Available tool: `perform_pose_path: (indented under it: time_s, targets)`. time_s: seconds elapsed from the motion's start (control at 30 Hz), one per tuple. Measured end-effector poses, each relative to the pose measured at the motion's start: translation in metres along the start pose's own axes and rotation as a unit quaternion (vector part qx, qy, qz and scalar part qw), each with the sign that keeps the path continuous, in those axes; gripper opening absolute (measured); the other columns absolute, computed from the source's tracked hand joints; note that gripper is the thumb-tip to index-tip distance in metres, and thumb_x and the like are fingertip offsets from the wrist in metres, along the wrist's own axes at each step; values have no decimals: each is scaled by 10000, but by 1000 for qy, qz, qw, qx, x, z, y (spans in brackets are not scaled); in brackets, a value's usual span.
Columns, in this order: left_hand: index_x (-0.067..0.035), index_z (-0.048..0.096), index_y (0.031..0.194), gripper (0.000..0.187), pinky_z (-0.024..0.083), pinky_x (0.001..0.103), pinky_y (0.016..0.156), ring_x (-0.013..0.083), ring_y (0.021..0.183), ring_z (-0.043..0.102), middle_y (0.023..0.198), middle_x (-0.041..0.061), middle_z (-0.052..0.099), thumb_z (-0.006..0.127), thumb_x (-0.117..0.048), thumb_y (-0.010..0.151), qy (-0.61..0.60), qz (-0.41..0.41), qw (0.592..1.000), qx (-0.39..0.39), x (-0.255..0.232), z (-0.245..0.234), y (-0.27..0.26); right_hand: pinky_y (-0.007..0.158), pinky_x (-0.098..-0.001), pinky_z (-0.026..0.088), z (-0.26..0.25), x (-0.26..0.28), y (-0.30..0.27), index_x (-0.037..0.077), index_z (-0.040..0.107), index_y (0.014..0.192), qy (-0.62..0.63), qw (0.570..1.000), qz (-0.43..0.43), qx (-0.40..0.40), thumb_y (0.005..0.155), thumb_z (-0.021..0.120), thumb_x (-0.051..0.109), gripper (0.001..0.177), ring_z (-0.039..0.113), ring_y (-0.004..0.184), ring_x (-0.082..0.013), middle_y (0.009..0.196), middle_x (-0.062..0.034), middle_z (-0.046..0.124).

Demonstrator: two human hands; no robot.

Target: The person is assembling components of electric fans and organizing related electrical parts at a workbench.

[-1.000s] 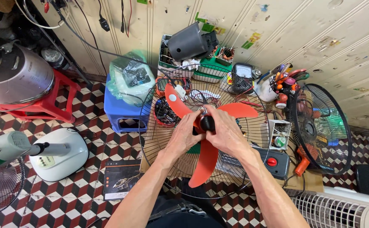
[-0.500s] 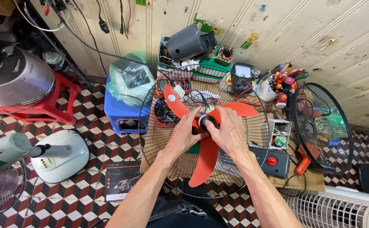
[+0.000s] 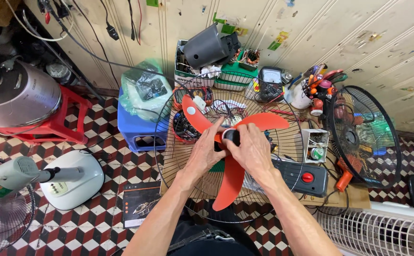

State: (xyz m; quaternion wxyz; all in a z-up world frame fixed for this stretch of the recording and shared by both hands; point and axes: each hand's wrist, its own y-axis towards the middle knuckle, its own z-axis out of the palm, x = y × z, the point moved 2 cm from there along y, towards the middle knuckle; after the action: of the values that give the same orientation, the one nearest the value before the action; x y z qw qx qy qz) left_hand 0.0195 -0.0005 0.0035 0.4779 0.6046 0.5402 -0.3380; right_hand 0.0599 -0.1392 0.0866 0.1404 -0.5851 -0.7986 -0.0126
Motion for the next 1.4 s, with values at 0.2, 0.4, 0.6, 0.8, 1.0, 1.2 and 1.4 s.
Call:
perform_pose_path:
  time_s: [0.2,0.4,0.6,0.8,1.0,1.2,1.4]
  targets:
    - [-141,325,1580,1005,460,420,1083,320,1260,566,1329,141,573,859,-64,733,-15,-43,999,9,-5,-2,0,952,-523,454,5,-20,-5,-16,637,1286,110,929,-342,-94,786,682,122,521,556,1185,-443,1362,-265,558]
    - [-131,339,1585,988,488,403,1062,308,1262,584,1349,127,619,801,-28,717,-23,-19,999,14,-9,-3,0,971,-462,495,9,-7,-4,63,611,1270,35,998,-51,-21,901,689,262,426,589,1133,-358,1206,-180,585]
    - [-102,377,1560,939,508,391,1042,290,1237,627,1325,114,667,816,-69,730,35,22,999,-26,11,11,4,860,-504,475,3,-23,-5,-23,622,1181,56,937,-265,-218,733,770,204,524,589,1050,-405,1198,-237,595]
    - [-107,406,1532,956,512,380,1010,260,1193,640,1303,100,668,866,-150,694,66,-29,997,-2,-1,10,8,881,-466,514,28,-30,-2,-1,617,1100,62,969,-188,-147,839,722,193,342,612,1029,-356,1068,-174,611]
    - [-73,395,1520,999,490,407,1000,296,1190,621,1292,129,662,869,-138,642,82,11,997,-12,3,13,9,761,-491,496,-8,-14,-5,-25,634,983,97,971,-141,-169,757,838,254,413,617,878,-381,916,-188,612]
    - [-64,381,1572,915,495,390,1024,285,1236,627,1332,118,679,816,-115,769,99,18,994,-37,23,23,6,805,-456,513,31,-20,4,-15,608,1002,62,972,-138,-179,786,800,200,360,619,950,-354,994,-172,583]
    - [-40,316,1557,1068,474,395,1038,284,1231,595,1334,112,653,853,-114,637,76,13,997,17,7,10,15,864,-453,504,19,-40,12,-2,632,1083,112,946,-290,-90,826,778,170,342,586,1013,-341,1061,-141,558]
